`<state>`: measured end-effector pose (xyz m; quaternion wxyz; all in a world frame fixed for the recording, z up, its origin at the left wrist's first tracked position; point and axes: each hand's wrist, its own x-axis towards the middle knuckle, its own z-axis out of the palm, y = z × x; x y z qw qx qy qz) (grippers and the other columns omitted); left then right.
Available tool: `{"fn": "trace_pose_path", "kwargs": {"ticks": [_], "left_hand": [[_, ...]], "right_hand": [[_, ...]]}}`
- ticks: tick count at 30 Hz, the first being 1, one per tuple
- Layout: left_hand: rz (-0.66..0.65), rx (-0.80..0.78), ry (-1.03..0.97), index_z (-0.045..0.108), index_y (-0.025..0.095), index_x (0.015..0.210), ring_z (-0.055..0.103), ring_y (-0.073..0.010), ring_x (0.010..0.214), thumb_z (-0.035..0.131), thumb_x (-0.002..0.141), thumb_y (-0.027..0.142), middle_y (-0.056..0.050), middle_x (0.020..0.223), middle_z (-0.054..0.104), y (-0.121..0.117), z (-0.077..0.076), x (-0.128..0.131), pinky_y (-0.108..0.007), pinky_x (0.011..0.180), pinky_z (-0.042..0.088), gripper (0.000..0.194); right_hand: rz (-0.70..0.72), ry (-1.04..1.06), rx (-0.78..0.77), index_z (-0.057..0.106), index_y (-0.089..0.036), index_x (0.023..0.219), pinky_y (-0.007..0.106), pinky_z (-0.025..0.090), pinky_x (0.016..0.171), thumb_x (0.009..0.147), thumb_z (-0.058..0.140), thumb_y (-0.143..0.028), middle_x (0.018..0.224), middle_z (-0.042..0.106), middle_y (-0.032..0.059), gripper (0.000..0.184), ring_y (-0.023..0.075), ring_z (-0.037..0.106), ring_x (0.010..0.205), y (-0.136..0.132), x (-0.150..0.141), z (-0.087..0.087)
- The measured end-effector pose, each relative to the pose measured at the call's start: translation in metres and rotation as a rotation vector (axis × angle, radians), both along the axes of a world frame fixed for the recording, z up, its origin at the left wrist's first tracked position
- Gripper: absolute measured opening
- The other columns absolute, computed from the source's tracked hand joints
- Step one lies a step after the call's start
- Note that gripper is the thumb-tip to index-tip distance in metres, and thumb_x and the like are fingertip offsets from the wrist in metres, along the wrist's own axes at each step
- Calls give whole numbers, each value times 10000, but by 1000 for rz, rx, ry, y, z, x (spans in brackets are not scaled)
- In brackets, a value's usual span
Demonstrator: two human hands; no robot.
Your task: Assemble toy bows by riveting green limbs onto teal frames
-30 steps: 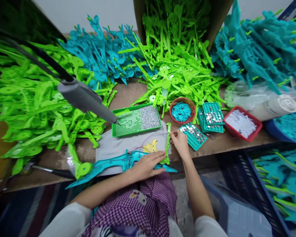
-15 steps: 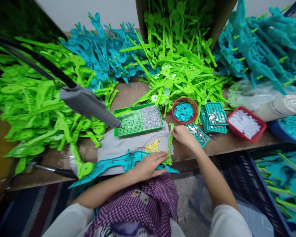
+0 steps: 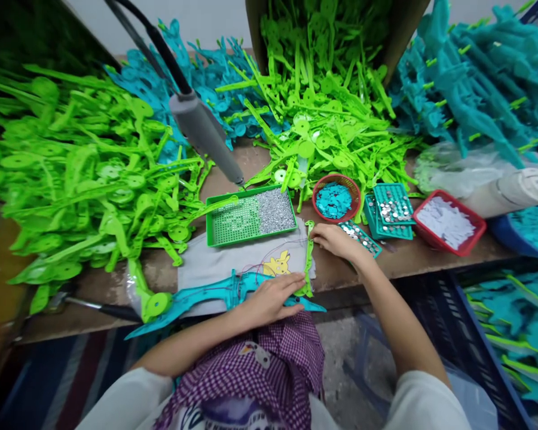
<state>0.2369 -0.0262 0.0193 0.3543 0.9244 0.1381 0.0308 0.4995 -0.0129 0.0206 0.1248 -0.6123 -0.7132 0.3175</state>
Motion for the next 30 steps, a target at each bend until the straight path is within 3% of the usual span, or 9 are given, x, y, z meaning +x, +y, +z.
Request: {"fn": "trace_pose_path", "kwargs": {"ticks": [6,11,13,15,18,22,26,30], "left_hand": [[9,3,27,489,147,1326,464,-251,1308,578,883,382,-144,1411,492,-2,2,-2,-413,1073,423,509],[-3,14,-7,459,157,1344,466,-243,1302,572,892,392,-143,1403,496,2,26,4,-393,1070,420,522],[96,73,-71,440,173,1352,464,-225,1294,527,919,383,-135,1381,510,10,36,18,-380,1067,412,488],[283,190,-65,441,149,1341,479,-235,1258,481,944,335,-148,1328,539,21,41,37,-393,1051,404,440],[406,320,112,528,114,1221,529,-284,1149,447,948,243,-153,1158,617,34,33,61,-450,985,412,313],[474,266,261,576,149,1101,597,-249,996,360,965,185,-116,1036,636,34,17,79,-360,825,475,258],[464,281,317,544,164,1155,627,-198,898,336,957,124,-119,1097,592,14,13,98,-298,718,483,290],[429,479,354,570,88,1111,610,-203,887,319,925,45,-144,1040,576,-15,11,108,-296,705,474,316]], "right_hand": [[35,-19,-53,609,-166,868,226,384,617,873,474,-160,809,628,36,135,116,568,617,10,2,0],[44,-147,-125,650,-180,800,229,377,631,808,535,-102,715,663,26,139,135,595,630,20,-2,4],[34,-164,-129,665,-177,816,231,384,643,797,540,-100,716,675,31,148,145,611,651,21,-4,6],[20,-172,-124,672,-169,847,232,391,652,795,540,-104,743,686,40,156,152,622,673,21,-5,7],[10,-182,-125,676,-165,858,230,396,651,796,536,-112,769,693,45,161,151,624,675,19,-6,9],[-2,-172,-137,676,-176,842,219,387,619,797,546,-128,726,685,30,145,139,613,640,19,-5,7],[-16,-163,-141,683,-171,827,215,382,619,765,548,-95,734,692,33,167,143,623,679,21,-3,4],[-22,-141,-166,690,-176,793,212,378,590,772,563,-136,678,685,20,135,134,619,631,22,-2,3]]}}
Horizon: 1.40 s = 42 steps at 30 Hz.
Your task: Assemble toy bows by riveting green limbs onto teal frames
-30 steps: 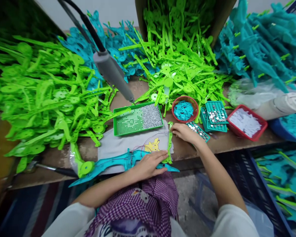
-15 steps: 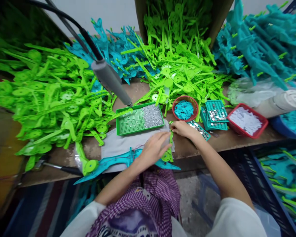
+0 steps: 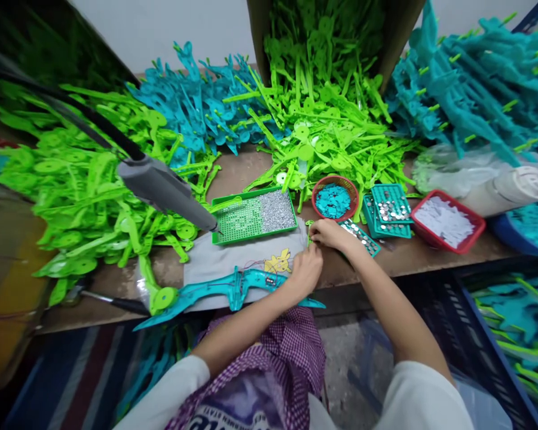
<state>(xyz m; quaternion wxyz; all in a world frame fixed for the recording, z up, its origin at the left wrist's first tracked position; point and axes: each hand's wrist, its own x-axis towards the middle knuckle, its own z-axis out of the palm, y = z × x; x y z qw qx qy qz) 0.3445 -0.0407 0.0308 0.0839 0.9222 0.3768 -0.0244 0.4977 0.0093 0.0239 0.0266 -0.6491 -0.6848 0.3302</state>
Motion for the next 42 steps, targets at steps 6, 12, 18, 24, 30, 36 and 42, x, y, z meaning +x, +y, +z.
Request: {"fn": "trace_pose_path", "kwargs": {"ticks": [6,12,18,24,30,36,42], "left_hand": [[-170,134,-2,647,79,1016,567,-230,891,398,879,35,-159,1051,569,-1,-3,-13,-321,702,459,288],[-203,76,-49,628,97,1052,565,-237,863,364,881,19,-152,996,579,3,-2,-30,-335,697,449,324],[-181,51,-26,633,69,1010,575,-243,866,389,886,30,-164,992,569,0,8,-33,-343,694,455,277],[-231,-53,22,654,49,891,598,-264,893,409,869,35,-186,989,575,7,12,-25,-343,700,476,246],[-195,-332,-174,471,115,1299,627,-211,881,416,895,100,-112,1015,642,35,-6,-53,-320,787,494,408],[-128,-497,-337,690,155,981,614,-202,940,503,861,164,-84,1007,650,59,-13,-68,-323,884,469,222],[-43,-811,-370,687,139,1045,618,-174,746,605,801,215,-33,812,674,80,-22,-64,-284,741,479,269]], "right_hand": [[-14,22,-4,698,-178,810,214,381,575,778,580,-157,615,669,4,124,121,600,556,-3,0,-4],[-40,70,76,717,-199,844,217,392,596,782,595,-185,756,721,21,138,133,620,641,-10,1,-6],[-5,65,70,724,-198,860,220,389,615,792,581,-190,779,723,28,159,145,624,688,-10,3,-5],[55,55,132,713,-191,878,220,388,669,842,551,-232,862,723,47,170,156,629,771,-13,2,-4],[20,38,148,707,-193,896,227,395,700,843,565,-234,878,723,53,157,167,634,802,-15,0,-6],[-1,48,172,694,-194,869,239,398,689,844,572,-248,861,713,46,136,173,636,778,-18,2,-12],[-4,39,196,694,-192,897,246,405,725,853,563,-255,913,716,60,151,186,639,836,-21,0,-12]]}}
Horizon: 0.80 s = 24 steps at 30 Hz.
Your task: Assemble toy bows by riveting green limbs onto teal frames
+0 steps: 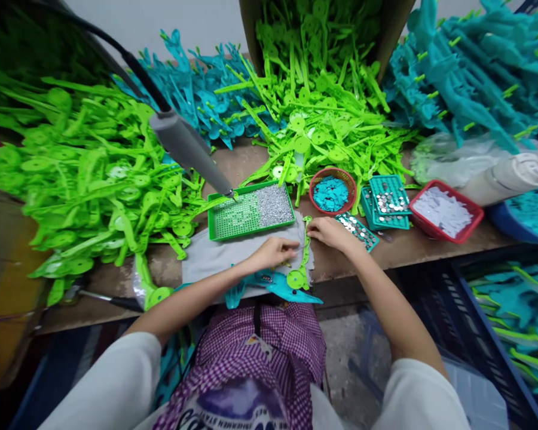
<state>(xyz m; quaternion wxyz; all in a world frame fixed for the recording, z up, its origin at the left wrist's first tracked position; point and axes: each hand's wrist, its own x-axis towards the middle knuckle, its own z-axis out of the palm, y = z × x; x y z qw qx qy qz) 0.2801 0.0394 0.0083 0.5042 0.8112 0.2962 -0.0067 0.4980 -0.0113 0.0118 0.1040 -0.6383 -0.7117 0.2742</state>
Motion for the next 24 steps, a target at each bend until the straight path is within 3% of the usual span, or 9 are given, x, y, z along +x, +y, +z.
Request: {"fn": "trace_pose_path", "kwargs": {"ticks": [2,4,7,14,19,24], "left_hand": [[121,-111,-26,661,114,1063,601,-152,685,642,783,259,-28,784,675,5,-5,-2,-253,661,466,315],[185,-121,-41,673,105,980,592,-143,672,658,772,278,-34,774,678,8,-8,-5,-240,634,450,271],[127,-75,8,709,119,831,598,-149,687,658,765,289,-38,762,695,11,-5,-8,-243,649,440,189],[-158,-87,21,749,145,808,616,-155,710,647,755,274,-32,775,728,16,12,4,-236,645,420,173],[-69,-48,-24,724,132,713,555,-126,621,667,744,352,-14,653,672,1,2,12,-217,567,368,229],[-19,-80,91,672,131,624,486,-104,538,694,697,349,16,555,588,-4,-2,22,-217,506,315,230]], "right_hand": [[2,-2,-3,690,-191,893,246,401,716,857,559,-260,904,714,58,153,183,638,819,0,0,0],[7,-1,-4,686,-189,891,244,395,702,860,554,-263,900,712,55,154,179,634,800,0,0,0],[12,5,-9,683,-193,884,239,391,693,858,555,-263,882,708,48,148,172,630,783,1,0,-1],[-8,-5,-12,683,-205,875,234,385,680,848,566,-256,874,710,37,131,171,633,791,1,0,-3],[-22,-8,-19,681,-211,887,239,393,709,852,569,-268,901,714,42,131,179,640,829,0,1,-4],[-27,-4,-23,679,-207,908,240,393,717,852,573,-269,919,713,47,135,181,640,839,0,1,-2]]}}
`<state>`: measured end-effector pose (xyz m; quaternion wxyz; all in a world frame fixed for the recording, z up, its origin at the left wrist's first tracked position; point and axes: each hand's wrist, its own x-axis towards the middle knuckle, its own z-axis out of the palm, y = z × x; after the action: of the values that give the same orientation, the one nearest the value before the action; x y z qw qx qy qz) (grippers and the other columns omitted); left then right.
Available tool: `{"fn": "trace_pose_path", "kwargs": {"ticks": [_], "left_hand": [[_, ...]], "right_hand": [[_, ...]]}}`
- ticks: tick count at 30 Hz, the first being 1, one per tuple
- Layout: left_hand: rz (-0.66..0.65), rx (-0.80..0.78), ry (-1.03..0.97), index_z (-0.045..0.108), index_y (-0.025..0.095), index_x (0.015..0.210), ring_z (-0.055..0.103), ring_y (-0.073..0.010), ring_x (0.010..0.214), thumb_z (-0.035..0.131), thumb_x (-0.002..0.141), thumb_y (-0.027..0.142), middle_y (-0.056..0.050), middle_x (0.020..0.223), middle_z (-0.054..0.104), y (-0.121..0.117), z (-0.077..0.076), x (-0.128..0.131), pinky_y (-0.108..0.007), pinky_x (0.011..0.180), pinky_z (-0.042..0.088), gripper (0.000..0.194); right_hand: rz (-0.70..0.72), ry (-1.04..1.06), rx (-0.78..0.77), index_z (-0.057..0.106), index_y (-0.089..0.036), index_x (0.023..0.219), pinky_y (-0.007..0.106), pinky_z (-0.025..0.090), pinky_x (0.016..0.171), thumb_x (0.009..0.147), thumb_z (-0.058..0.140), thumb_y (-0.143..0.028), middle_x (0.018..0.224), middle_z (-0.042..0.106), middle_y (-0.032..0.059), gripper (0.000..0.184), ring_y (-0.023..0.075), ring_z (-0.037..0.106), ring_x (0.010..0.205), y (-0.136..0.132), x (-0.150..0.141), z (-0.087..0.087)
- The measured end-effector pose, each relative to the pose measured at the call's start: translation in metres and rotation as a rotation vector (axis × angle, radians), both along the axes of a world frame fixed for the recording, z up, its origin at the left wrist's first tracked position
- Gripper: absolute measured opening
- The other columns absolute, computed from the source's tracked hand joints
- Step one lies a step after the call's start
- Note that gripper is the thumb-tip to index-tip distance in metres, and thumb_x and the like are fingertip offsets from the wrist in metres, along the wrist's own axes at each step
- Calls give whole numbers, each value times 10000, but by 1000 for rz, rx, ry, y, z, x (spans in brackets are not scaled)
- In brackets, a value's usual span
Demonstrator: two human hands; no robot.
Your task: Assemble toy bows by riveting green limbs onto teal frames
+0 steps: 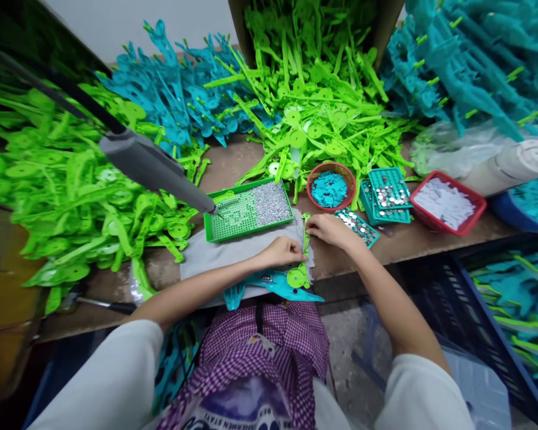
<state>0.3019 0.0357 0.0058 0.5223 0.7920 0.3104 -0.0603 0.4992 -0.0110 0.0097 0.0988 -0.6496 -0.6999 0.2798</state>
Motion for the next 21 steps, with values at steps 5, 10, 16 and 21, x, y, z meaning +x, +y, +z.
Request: {"fn": "trace_pose_path", "kwargs": {"ticks": [5,10,16,21], "left_hand": [[-65,28,139,606,144,517,412,-101,460,695,659,324,33,452,481,7,12,11,-244,465,275,246],[-41,29,223,619,145,509,461,-126,459,677,658,302,9,432,504,6,20,17,-258,495,338,225],[4,7,246,651,148,581,558,-155,526,645,677,297,-6,467,578,0,19,15,-253,559,434,177],[178,-207,155,640,145,728,578,-126,500,671,688,251,19,524,607,-10,8,7,-217,522,453,118]], "right_hand": [[8,-11,-9,680,-211,909,241,378,703,861,565,-266,914,712,47,136,180,635,833,0,-2,6],[6,-29,-4,683,-216,899,240,365,683,860,566,-248,892,711,44,127,176,629,816,-1,-3,10],[27,-53,-32,687,-209,906,240,370,690,853,576,-236,907,715,47,127,178,636,838,3,-4,12],[24,-68,-43,691,-212,886,243,357,662,846,584,-233,874,716,42,116,175,631,807,5,-5,14]]}}
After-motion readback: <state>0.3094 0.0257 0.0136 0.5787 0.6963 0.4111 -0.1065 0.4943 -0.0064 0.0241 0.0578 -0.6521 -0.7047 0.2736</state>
